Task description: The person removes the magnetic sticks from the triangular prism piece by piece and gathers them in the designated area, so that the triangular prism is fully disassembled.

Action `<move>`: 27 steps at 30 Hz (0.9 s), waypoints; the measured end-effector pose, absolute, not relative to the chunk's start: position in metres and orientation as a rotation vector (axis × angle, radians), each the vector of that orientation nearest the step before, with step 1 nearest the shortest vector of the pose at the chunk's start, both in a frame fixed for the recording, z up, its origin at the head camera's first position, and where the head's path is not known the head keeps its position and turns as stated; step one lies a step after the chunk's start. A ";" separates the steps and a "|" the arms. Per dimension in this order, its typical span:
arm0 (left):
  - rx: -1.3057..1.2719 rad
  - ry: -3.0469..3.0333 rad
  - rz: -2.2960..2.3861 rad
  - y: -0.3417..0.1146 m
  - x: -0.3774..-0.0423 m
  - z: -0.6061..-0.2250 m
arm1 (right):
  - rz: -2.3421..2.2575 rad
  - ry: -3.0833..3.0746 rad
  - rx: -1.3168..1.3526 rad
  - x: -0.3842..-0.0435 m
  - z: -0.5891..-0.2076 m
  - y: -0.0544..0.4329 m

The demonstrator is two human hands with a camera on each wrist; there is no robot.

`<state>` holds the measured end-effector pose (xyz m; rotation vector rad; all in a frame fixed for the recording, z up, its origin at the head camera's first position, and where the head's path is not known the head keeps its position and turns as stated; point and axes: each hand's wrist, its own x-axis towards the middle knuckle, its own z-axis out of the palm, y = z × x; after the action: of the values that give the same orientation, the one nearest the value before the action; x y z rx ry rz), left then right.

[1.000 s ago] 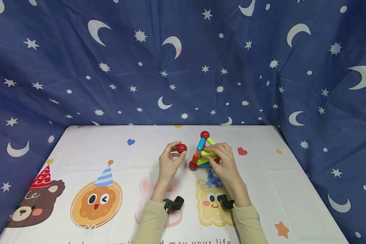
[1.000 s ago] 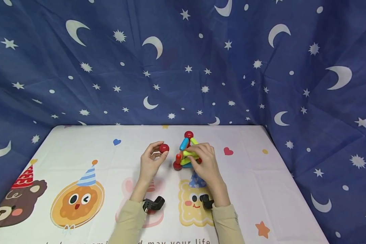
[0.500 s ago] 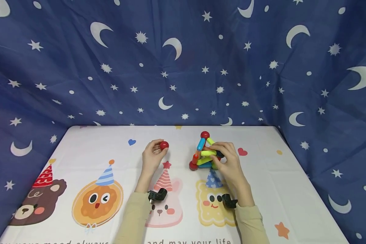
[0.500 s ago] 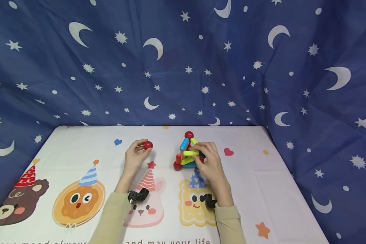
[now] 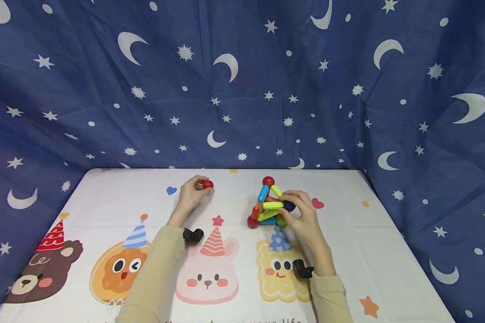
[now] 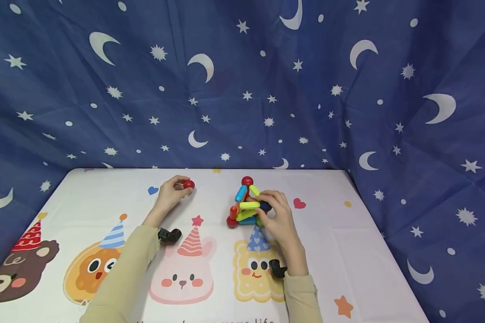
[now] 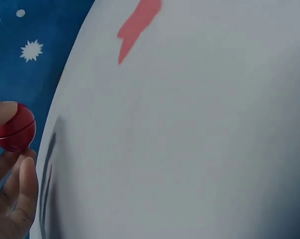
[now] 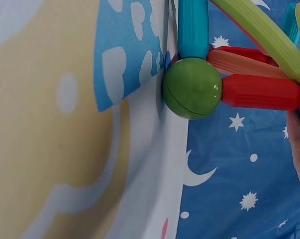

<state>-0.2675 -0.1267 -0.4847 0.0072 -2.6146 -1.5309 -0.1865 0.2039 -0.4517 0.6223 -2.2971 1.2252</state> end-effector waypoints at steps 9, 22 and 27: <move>-0.019 -2.696 -1.500 -0.131 -0.278 -0.489 | 1.236 -2.274 0.629 -0.187 -0.453 0.199; -0.072 -2.745 -1.477 -0.130 -0.283 -0.491 | 1.248 -2.291 0.621 -0.187 -0.452 0.204; -0.054 -2.748 -1.524 -0.130 -0.282 -0.492 | 1.232 -2.305 0.620 -0.185 -0.453 0.204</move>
<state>-0.2822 -0.1301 -0.4920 -0.0535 -2.7483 -1.5241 -0.1854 0.2041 -0.4527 0.6205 -2.3051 1.2322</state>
